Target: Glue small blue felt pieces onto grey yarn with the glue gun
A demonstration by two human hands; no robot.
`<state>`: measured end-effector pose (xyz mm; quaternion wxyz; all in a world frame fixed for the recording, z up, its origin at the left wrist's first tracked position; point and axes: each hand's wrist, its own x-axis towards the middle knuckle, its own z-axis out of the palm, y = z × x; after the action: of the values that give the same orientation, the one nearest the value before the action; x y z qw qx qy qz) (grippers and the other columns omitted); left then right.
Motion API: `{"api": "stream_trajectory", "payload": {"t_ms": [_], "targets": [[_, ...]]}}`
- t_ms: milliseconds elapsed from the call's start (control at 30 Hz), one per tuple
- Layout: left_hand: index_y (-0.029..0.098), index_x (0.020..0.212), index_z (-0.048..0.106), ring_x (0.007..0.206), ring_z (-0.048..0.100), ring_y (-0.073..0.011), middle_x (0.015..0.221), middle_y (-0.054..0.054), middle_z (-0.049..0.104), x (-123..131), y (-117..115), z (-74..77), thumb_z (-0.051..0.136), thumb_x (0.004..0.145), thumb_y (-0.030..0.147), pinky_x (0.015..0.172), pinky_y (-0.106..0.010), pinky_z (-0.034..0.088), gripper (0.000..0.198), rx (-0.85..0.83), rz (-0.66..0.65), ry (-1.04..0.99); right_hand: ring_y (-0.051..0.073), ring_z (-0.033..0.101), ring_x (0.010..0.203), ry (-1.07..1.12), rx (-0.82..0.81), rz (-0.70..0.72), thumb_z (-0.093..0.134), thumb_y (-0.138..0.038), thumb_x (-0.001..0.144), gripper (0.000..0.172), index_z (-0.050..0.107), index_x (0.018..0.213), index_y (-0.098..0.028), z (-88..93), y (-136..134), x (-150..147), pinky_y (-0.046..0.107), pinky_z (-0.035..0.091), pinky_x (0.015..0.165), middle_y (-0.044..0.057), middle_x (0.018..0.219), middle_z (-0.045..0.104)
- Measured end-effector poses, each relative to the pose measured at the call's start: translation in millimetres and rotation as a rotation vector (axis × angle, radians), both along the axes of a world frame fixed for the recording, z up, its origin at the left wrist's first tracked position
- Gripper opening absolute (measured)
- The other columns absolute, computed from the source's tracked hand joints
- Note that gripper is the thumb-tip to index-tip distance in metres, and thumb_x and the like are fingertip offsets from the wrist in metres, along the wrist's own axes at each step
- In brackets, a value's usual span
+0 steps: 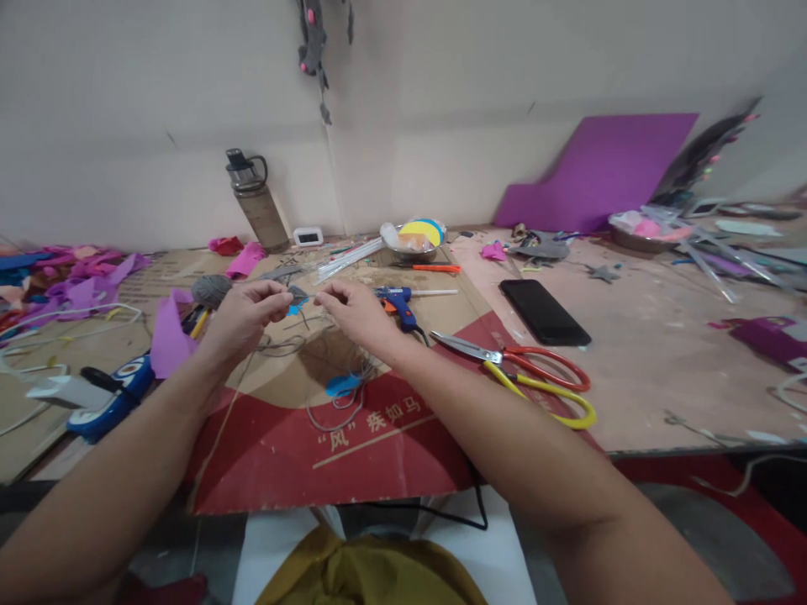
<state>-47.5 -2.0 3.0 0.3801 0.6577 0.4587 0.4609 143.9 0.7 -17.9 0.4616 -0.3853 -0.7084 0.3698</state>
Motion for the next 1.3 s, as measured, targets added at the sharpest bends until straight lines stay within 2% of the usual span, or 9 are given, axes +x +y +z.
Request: {"api": "stream_trajectory", "payload": {"t_ms": [300,500,667,800,967,1100,1300], "targets": [[0.015,0.061,0.060,0.049,0.044,-0.0072,0.053,0.002,0.051,6.3,-2.3,2.8,0.073,0.065,0.027,0.050,-0.022,0.030,0.018,-0.180,-0.079,-0.250,0.011,0.047,0.066,0.029,0.061,-0.015,0.054,-0.030,0.085,0.017,0.064,0.078,-0.018,-4.7,3.0,0.1,0.027,0.036,0.067,-0.002,0.070,0.058],[0.014,0.063,0.061,0.050,0.046,-0.0057,0.054,0.003,0.052,9.1,-3.8,1.0,0.075,0.064,0.024,0.053,-0.019,0.037,0.017,-0.247,-0.137,-0.350,0.012,0.048,0.068,0.022,0.049,-0.009,0.054,-0.029,0.084,0.016,0.065,0.077,-0.018,-1.2,1.0,1.4,0.027,0.036,0.067,-0.001,0.070,0.059],[0.013,0.063,0.060,0.048,0.045,-0.0041,0.056,0.003,0.054,11.8,-2.8,-4.8,0.076,0.063,0.025,0.052,-0.018,0.040,0.020,-0.373,-0.161,-0.419,0.011,0.045,0.065,0.102,-0.073,0.055,0.055,-0.032,0.083,0.018,0.066,0.078,-0.018,-9.9,5.1,3.9,0.027,0.034,0.065,-0.002,0.067,0.055],[0.012,0.061,0.059,0.045,0.043,-0.0032,0.055,0.002,0.053,14.3,-2.0,-6.4,0.077,0.063,0.025,0.047,-0.016,0.038,0.022,-0.444,-0.124,-0.410,0.011,0.046,0.064,0.227,-0.201,0.100,0.058,-0.039,0.080,0.022,0.064,0.079,-0.018,-16.4,6.9,6.1,0.027,0.036,0.065,-0.002,0.068,0.055],[0.012,0.063,0.059,0.046,0.045,-0.0035,0.055,0.002,0.053,15.7,-3.4,-5.5,0.077,0.061,0.026,0.046,-0.015,0.037,0.023,-0.472,-0.085,-0.372,0.011,0.050,0.067,0.360,-0.280,0.160,0.060,-0.039,0.077,0.021,0.059,0.077,-0.018,-14.7,3.6,5.8,0.028,0.038,0.068,-0.001,0.069,0.058],[0.012,0.063,0.060,0.047,0.045,-0.0033,0.057,0.002,0.054,14.6,-3.7,-6.2,0.077,0.061,0.027,0.046,-0.015,0.036,0.023,-0.473,-0.089,-0.353,0.011,0.050,0.066,0.375,-0.319,0.155,0.057,-0.044,0.079,0.027,0.060,0.081,-0.018,-13.2,1.8,4.8,0.028,0.037,0.067,-0.001,0.070,0.057],[0.013,0.059,0.059,0.047,0.043,-0.0041,0.056,0.002,0.051,13.7,-2.0,-9.8,0.077,0.062,0.031,0.044,-0.016,0.033,0.026,-0.445,-0.125,-0.307,0.011,0.044,0.064,0.292,-0.265,0.152,0.063,-0.048,0.074,0.031,0.055,0.067,-0.019,-10.4,-0.8,5.0,0.028,0.034,0.068,-0.003,0.063,0.049]]}}
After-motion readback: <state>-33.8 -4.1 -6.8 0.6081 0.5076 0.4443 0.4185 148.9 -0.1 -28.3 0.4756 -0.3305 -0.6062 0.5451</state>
